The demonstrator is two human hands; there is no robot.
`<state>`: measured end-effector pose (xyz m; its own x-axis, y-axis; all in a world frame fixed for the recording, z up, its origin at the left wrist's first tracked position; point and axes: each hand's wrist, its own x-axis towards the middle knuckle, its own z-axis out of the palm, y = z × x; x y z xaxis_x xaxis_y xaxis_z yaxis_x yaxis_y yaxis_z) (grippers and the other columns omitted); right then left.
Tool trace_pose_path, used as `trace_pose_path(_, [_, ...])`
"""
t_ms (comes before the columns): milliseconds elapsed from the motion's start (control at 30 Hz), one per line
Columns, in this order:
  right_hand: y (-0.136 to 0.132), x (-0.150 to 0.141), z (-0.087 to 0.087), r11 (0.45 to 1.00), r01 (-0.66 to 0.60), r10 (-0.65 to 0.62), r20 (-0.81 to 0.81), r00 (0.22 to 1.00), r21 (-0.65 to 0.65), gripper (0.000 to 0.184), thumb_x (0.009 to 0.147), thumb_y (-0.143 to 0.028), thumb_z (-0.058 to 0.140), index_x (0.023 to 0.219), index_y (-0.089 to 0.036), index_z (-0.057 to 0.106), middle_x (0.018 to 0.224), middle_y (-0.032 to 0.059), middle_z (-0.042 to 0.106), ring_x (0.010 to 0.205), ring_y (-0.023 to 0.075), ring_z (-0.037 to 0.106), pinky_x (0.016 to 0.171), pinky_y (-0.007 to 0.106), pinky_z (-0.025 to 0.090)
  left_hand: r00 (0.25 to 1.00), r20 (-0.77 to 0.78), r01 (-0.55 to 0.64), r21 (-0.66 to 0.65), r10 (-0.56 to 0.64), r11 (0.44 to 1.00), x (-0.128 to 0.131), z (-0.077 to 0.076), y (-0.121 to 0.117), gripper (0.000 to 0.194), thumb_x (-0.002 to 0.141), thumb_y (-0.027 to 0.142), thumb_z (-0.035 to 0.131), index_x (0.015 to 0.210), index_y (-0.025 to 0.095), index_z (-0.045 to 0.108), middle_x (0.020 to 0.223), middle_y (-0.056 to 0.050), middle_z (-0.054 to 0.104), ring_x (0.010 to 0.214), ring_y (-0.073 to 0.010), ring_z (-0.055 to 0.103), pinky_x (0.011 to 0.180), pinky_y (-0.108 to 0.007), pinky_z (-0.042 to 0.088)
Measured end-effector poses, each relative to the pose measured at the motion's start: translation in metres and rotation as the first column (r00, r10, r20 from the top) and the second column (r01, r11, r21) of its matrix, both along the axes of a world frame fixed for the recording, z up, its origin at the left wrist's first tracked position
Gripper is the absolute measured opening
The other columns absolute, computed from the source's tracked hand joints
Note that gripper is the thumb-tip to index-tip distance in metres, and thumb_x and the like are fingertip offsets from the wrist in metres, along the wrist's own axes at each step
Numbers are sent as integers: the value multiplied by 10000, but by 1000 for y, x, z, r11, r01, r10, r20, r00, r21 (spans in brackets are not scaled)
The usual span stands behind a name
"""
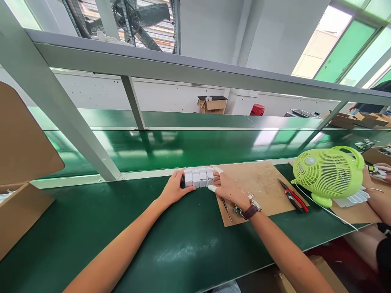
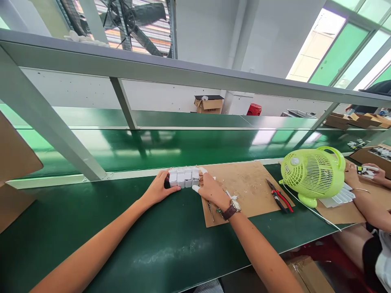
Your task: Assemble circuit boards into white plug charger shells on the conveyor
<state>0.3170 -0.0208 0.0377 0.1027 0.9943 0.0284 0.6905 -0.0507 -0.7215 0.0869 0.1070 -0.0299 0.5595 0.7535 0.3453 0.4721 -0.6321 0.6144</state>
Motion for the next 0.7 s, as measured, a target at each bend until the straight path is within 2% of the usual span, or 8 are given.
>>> trace_pose_path(100, [5, 6, -2, 996, 87, -87, 24, 996, -18, 654, 819, -230, 660, 1428, -112, 450, 1251, 179, 667, 1125, 303, 648, 1017, 493, 501, 992, 123, -32, -75, 41, 997, 3, -5, -6, 909, 752, 526, 812, 1491, 233, 373, 1165, -79, 557, 861, -217, 610, 828, -414, 573])
trace_pose_path(200, [13, 10, -8, 997, 70, -70, -7, 997, -11, 811, 805, -168, 648, 1539, -99, 312, 1316, 192, 633, 1176, 289, 630, 1041, 460, 487, 981, 178, -67, -97, 84, 993, 9, -9, -12, 957, 740, 521, 825, 1508, 227, 335, 1164, -80, 529, 832, -198, 596, 806, -416, 583])
trace_pose_path(267, [20, 7, -16, 1000, 28, -28, -58, 998, 9, 861, 788, -108, 631, 1565, -99, 259, 1253, 166, 662, 1087, 250, 660, 978, 410, 521, 976, 191, -88, -108, 107, 990, 12, -9, -16, 992, 728, 543, 829, 1519, 231, 318, 1178, -87, 525, 860, -210, 604, 813, -430, 585])
trace_pose_path(367, [27, -5, -28, 1000, 1, 2, -149, 989, 21, 887, 776, -118, 668, 1558, -111, 250, 1145, 125, 683, 894, 201, 673, 830, 356, 559, 968, 196, -141, -88, 156, 986, 9, -5, -18, 1100, 670, 609, 847, 1539, 219, 298, 1235, -121, 530, 1073, -309, 602, 937, -501, 548])
trace_pose_path(467, [27, -17, -36, 1000, -24, 24, -139, 990, 2, 787, 751, -196, 740, 1453, -131, 390, 1055, 92, 681, 812, 194, 654, 747, 339, 555, 963, 159, -206, -72, 216, 976, 4, 1, -21, 1262, 580, 656, 874, 1572, 199, 242, 1308, -153, 519, 1283, -404, 502, 1094, -597, 426])
trace_pose_path(567, [22, -20, -35, 1000, -23, 23, -46, 999, 12, 563, 737, -225, 748, 1250, -153, 528, 1017, 81, 668, 827, 211, 634, 757, 354, 540, 964, 101, -234, -101, 244, 967, 2, 6, -25, 1351, 566, 670, 866, 1603, 187, 147, 1373, -176, 488, 1343, -429, 449, 1135, -643, 361])
trace_pose_path(700, [13, -10, -27, 1000, -12, 12, -6, 1000, 29, 353, 749, -207, 712, 1072, -181, 573, 1061, 89, 639, 882, 222, 616, 802, 370, 532, 958, 59, -276, -85, 281, 957, 7, 7, -34, 1435, 545, 688, 865, 1616, 164, 66, 1441, -207, 427, 1394, -441, 391, 1159, -651, 328])
